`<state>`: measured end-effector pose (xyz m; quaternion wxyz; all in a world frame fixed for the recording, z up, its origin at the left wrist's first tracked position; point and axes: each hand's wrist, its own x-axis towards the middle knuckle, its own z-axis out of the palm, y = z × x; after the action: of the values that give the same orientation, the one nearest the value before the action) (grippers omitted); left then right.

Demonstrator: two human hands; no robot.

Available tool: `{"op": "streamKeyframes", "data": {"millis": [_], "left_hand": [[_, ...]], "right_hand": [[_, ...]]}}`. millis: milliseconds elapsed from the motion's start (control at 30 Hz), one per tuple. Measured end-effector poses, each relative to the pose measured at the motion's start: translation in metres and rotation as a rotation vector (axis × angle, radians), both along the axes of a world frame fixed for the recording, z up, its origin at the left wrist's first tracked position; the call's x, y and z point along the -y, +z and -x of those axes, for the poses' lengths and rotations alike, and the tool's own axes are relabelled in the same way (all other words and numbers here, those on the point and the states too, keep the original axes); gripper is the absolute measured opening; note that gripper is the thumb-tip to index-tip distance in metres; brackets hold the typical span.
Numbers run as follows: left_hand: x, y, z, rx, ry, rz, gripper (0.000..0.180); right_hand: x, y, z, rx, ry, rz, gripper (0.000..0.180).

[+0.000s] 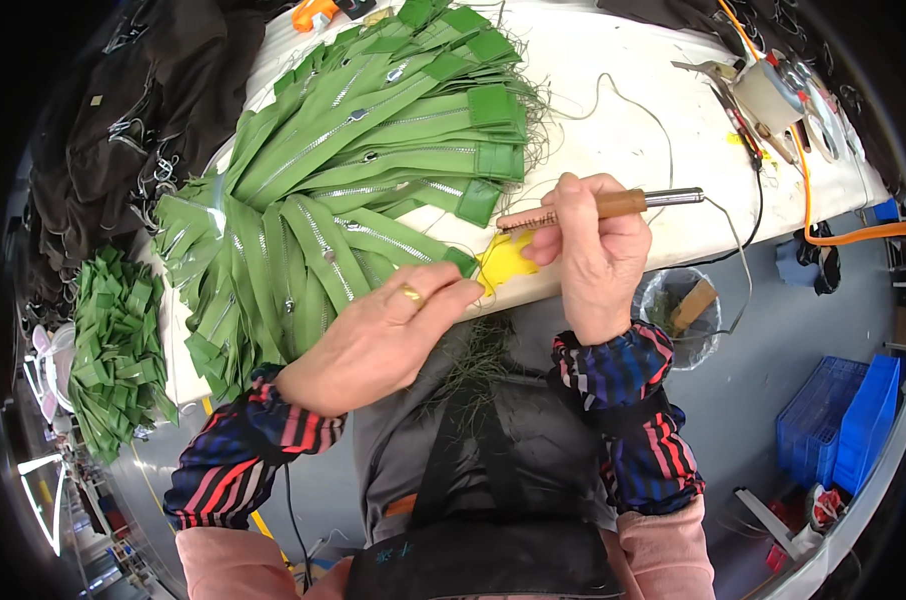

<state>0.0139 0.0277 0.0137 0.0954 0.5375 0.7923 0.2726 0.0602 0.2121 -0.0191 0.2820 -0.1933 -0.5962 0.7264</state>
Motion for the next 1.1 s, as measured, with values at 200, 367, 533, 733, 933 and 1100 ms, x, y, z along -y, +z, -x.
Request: {"op": "streamKeyframes", "data": {"millis": [200,367,533,733,933,1100], "left_hand": [[-0.010,-0.007,0.002,-0.303,-0.026,0.065,0.022],[-0.006,-0.009,0.018,0.057,0.149,-0.074,0.011],[-0.006,-0.006,0.025,0.405,0.260,-0.062,0.006],[-0.004,-0.004,0.028,0.497,0.263,-0.057,0.009],[-0.005,-0.005,0.027,0.421,0.275,-0.050,0.010],[-0.005,-0.007,0.026,0.412,0.280,-0.085,0.010]], "right_hand": [[-0.003,-0.004,-0.003,-0.114,0.012,0.120,0.025],[0.009,0.010,-0.015,-0.083,0.110,0.106,0.022],[0.014,-0.003,-0.020,-0.028,0.243,0.038,0.013],[0.017,-0.002,-0.016,0.017,0.309,-0.120,0.018],[0.021,-0.001,-0.015,0.028,0.329,-0.064,0.015],[0.022,0.000,-0.015,0.015,0.333,-0.071,0.014]]}}
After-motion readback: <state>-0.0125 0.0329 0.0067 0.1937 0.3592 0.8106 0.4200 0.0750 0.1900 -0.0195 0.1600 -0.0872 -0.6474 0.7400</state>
